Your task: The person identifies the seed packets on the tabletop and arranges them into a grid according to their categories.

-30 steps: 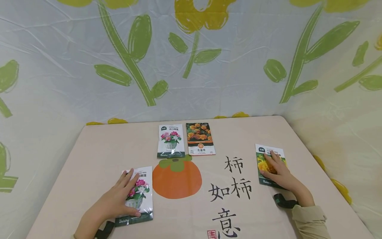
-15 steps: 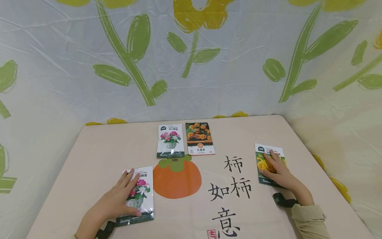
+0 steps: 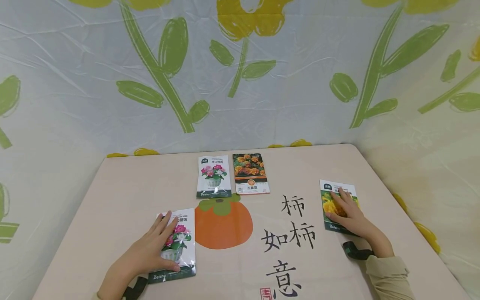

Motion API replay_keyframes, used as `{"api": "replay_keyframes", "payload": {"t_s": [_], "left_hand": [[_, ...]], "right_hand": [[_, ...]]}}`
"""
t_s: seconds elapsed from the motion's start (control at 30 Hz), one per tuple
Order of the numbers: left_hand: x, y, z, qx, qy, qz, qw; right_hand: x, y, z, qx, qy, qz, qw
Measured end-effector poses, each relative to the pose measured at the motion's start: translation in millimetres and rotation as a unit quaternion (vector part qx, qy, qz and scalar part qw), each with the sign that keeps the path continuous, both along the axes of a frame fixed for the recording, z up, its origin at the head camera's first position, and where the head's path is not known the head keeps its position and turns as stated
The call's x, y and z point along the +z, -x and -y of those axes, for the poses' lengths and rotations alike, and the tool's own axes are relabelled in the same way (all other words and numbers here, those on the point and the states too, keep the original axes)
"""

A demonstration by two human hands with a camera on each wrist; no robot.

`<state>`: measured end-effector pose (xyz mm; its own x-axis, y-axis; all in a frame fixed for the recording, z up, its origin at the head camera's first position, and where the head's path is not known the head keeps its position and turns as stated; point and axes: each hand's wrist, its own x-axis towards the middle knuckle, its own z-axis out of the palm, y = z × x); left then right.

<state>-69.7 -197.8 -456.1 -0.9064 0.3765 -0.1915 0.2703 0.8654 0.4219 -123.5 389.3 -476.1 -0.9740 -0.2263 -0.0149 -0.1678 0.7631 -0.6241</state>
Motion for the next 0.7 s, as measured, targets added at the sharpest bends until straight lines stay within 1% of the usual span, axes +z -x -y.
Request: {"api": "replay_keyframes", "payload": {"t_s": [0.57, 0.7], "left_hand": [[-3.4, 3.4, -4.7, -0.004, 0.004, 0.005, 1.0], [-3.1, 3.8, -6.4, -0.003, 0.004, 0.003, 1.0]], "right_hand": [[-0.9, 0.3, -0.2, 0.0, 0.0, 0.004, 1.0], [0.3, -0.1, 0.9, -0.005, -0.001, 0.013, 1.0]]}}
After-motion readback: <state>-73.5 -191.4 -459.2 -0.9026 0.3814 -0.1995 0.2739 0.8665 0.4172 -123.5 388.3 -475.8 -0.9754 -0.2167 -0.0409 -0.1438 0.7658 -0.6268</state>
